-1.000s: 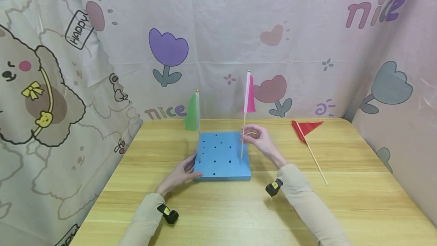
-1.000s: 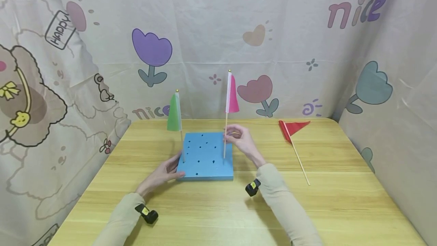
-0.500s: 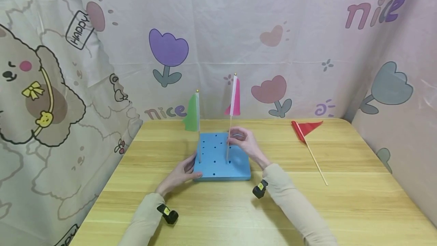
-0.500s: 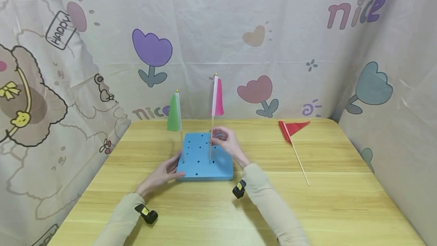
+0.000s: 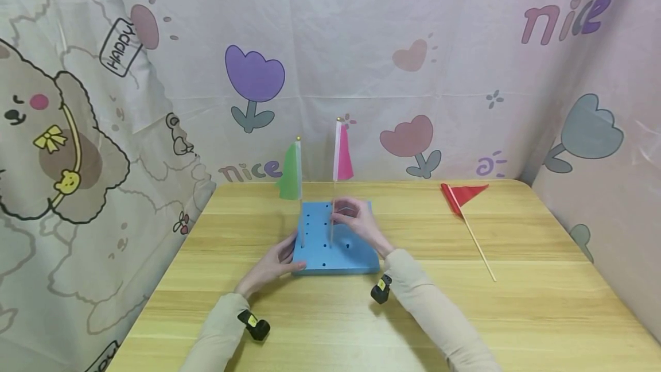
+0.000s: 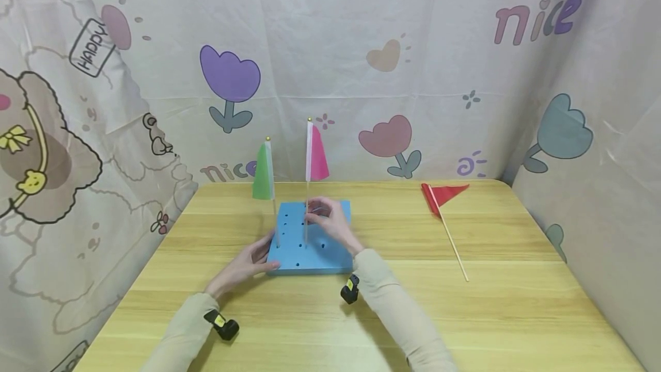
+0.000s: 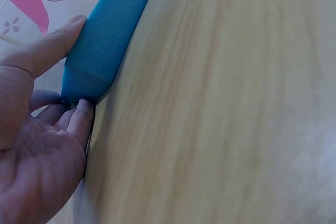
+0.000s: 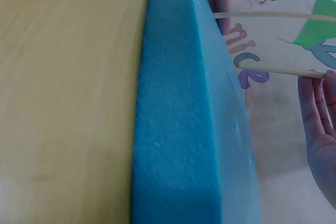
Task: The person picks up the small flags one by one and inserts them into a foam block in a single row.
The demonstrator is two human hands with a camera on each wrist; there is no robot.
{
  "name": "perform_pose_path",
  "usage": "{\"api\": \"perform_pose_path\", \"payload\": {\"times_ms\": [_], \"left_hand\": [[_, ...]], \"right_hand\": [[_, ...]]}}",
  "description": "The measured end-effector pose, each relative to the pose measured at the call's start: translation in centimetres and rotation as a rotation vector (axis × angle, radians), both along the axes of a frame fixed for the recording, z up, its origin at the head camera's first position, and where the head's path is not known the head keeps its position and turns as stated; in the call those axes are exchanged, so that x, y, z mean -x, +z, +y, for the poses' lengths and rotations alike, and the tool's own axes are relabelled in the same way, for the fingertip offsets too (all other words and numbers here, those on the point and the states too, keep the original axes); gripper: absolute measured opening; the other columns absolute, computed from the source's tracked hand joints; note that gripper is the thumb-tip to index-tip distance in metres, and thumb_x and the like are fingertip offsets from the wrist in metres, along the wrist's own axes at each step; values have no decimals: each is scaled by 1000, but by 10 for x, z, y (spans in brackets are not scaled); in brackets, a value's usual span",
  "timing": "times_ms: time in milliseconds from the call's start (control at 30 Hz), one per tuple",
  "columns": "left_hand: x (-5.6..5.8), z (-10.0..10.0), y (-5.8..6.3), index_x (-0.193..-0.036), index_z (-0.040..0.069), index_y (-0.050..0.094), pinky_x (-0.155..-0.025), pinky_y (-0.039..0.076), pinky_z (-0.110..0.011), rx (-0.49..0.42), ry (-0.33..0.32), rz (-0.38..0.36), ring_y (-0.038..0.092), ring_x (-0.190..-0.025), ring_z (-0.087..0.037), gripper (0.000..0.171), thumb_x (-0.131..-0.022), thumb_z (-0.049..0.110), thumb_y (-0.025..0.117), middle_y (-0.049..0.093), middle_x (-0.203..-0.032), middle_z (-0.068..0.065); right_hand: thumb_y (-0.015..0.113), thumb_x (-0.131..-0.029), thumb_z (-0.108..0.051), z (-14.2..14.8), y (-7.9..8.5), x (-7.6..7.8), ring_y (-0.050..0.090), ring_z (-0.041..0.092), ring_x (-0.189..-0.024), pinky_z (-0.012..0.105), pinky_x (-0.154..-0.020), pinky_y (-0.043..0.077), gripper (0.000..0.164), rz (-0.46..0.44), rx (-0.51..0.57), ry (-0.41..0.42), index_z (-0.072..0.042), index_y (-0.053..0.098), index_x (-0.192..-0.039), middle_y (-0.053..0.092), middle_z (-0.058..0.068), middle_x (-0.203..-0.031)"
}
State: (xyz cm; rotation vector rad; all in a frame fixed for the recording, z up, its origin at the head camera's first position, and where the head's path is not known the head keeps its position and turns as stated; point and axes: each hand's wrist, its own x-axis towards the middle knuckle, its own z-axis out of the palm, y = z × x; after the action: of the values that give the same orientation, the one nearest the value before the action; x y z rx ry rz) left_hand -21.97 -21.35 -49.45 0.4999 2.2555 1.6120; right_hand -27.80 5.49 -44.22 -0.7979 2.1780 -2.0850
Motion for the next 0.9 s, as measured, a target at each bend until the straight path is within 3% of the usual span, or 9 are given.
{"api": "perform_pose_path", "payload": {"times_ms": [267,600,900], "left_hand": [[1,-1,-2,-157,10,8,-120,23,-31,3,-3,9,15,-150,-29,94,-89,21,72,3,-165,-10],[1,-1,-2,-157,11,9,-120,24,-33,9,-6,17,16,-150,-29,93,-89,21,71,3,-165,-10],[1,-1,-1,-157,11,9,-120,25,-33,14,0,18,17,-150,-30,93,-89,21,71,5,-165,-11]], "right_hand": [[63,-87,9,-6,13,-13,63,50,-99,36,-88,62,36,28,-20,-4,16,55,-122,59,39,-111],[64,-87,11,-12,8,-11,62,53,-98,36,-87,62,34,71,-21,22,13,58,-120,59,41,-110],[63,-89,5,-15,7,-14,64,45,-104,34,-91,60,36,17,-110,28,7,58,-125,59,37,-116]]}}
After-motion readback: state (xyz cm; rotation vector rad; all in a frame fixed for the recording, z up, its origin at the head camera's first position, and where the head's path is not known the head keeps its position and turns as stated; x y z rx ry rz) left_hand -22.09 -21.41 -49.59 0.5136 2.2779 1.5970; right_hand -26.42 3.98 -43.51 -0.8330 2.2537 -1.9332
